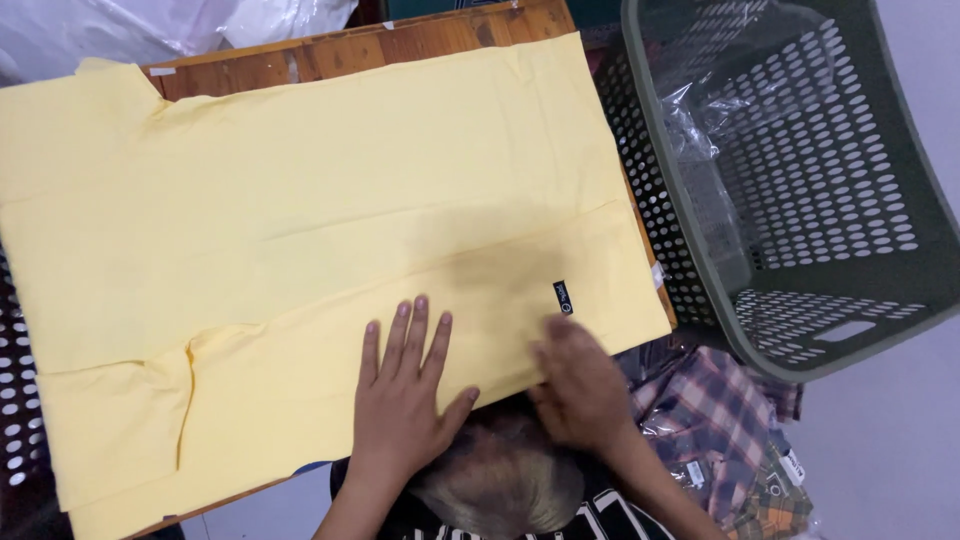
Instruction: Folding a yellow t-shirt and sealing it inside a plastic bag using tape and scissors, then labeling it.
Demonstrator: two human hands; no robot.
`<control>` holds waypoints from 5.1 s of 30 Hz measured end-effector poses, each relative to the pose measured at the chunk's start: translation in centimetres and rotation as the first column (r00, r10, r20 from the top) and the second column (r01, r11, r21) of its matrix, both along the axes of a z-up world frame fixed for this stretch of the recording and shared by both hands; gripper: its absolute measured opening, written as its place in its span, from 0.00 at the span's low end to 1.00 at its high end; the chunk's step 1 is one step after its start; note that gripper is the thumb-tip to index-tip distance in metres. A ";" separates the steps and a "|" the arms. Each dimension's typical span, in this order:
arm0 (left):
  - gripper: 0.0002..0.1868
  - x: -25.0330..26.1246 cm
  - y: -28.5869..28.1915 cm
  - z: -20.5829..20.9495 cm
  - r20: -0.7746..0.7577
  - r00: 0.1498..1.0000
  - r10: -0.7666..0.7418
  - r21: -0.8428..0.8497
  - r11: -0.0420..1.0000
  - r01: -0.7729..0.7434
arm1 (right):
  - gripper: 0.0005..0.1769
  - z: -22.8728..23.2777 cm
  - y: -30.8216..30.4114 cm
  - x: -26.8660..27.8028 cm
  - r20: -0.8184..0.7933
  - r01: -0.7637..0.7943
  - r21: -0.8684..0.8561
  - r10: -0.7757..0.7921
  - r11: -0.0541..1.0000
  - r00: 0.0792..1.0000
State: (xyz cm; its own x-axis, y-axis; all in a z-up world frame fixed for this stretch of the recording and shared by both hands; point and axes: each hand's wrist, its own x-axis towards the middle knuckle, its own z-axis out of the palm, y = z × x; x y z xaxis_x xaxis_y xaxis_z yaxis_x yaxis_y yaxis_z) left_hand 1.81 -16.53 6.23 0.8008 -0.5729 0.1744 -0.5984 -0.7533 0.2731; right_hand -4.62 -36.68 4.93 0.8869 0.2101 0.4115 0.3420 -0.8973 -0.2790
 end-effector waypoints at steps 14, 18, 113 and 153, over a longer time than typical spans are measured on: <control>0.44 -0.1 0.0 -0.5 -0.005 1.000 0.001 0.012 1.000 -0.001 | 0.29 -1.2 -6.2 -1.5 -0.123 0.383 -0.259 -0.423 0.887 0.898; 0.50 0.3 -1.3 0.2 0.010 0.998 -0.069 0.016 0.998 0.069 | 0.33 0.9 -3.5 1.4 -0.147 0.246 -0.016 -0.246 0.969 0.958; 0.34 0.7 17.9 -0.6 0.084 0.745 0.661 -0.005 0.748 -0.663 | 0.32 -1.6 -7.7 10.2 -0.257 0.109 -0.295 -0.188 0.949 0.948; 0.11 28.0 23.8 -2.1 -0.081 0.901 0.425 -0.332 0.841 -0.427 | 0.08 2.9 -14.8 30.9 -0.202 -0.040 -0.714 -0.151 0.699 0.968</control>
State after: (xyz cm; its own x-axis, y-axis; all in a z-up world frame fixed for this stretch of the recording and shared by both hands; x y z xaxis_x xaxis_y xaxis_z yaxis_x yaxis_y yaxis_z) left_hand 29.86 7.27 4.11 0.9537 -0.0830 0.2891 -0.2377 -0.7969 0.5553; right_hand 26.28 -51.48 7.81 0.9523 0.3006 -0.0531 0.2973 -0.8741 0.3842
